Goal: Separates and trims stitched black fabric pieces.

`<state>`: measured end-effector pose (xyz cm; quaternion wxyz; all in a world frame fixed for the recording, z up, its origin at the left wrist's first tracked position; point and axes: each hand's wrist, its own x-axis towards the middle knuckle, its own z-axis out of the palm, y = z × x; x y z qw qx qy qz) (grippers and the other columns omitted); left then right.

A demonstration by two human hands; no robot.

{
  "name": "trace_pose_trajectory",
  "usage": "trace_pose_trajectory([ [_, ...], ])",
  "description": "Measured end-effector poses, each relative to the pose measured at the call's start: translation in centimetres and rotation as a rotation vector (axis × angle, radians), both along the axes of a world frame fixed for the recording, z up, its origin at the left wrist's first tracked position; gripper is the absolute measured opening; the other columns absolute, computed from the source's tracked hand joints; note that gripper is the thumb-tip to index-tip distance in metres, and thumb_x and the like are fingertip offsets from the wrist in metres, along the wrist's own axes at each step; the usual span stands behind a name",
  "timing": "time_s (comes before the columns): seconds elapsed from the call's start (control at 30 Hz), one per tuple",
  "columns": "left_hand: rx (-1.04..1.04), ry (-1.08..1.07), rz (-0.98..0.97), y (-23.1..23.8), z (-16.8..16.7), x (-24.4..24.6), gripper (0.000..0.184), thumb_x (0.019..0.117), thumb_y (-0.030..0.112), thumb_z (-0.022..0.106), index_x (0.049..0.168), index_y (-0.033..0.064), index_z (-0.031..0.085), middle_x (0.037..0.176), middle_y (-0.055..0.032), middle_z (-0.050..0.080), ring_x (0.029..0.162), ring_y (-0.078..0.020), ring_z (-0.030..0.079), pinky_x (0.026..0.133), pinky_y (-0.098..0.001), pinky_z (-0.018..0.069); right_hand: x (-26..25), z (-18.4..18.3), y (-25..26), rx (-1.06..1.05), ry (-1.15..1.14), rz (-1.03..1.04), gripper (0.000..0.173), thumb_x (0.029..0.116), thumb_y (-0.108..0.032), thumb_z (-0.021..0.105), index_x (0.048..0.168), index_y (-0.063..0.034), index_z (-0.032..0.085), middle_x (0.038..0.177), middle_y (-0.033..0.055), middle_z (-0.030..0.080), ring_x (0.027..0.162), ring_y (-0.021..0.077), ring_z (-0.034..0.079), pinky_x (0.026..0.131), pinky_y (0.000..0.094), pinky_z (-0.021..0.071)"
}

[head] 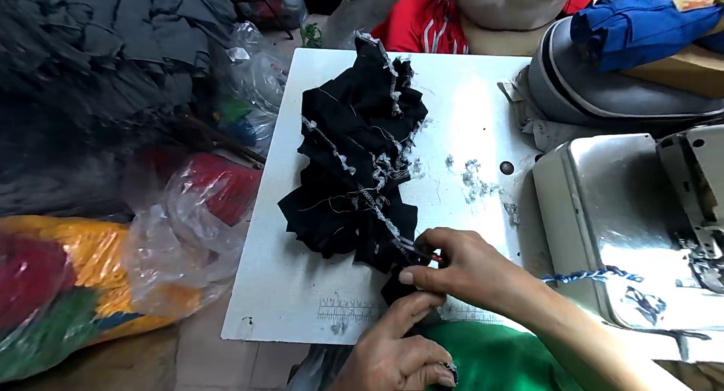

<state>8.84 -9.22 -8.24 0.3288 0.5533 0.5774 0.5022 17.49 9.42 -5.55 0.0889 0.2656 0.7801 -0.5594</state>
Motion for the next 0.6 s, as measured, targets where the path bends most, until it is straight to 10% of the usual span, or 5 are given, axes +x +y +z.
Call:
trace_pose_trajectory([
  [0.17,0.012,-0.039,0.077,-0.2,-0.1,-0.1,0.024,0.0971,0.026,0.067,0.087,0.0034,0.070,0.134,-0.0124,0.062,0.127,-0.0044,0.057,0.106,-0.0208,0.0489,0.0,-0.3,-0.1,0.091,0.128,0.021,0.014,0.0974,-0.017,0.065,0.099,-0.0059,0.073,0.082,0.0029,0.066,0.071,0.0070,0.058,0.065,0.0238,0.0470],
  [0.33,0.066,-0.241,0.189,-0.2,0.5,-1.7,0.015,0.0994,0.031,0.063,0.102,0.0192,0.072,0.101,0.0125,0.069,0.097,0.0062,0.065,0.085,-0.0119,0.0538,2.9,0.5,0.8,-0.127,0.189,-0.114,0.011,0.0980,-0.019,0.063,0.097,-0.0124,0.072,0.071,-0.0111,0.061,0.063,-0.0086,0.054,0.059,0.0105,0.0434],
  [0.6,0.013,-0.436,0.436,3.7,0.4,0.9,0.011,0.0916,0.031,0.070,0.100,0.0265,0.077,0.096,0.0184,0.073,0.090,0.0083,0.067,0.081,-0.0112,0.0556,5.3,0.2,-0.8,-0.168,0.308,-0.093,0.019,0.0991,-0.012,0.057,0.107,-0.0027,0.072,0.082,-0.0035,0.065,0.071,-0.0071,0.057,0.066,0.0106,0.0475],
])
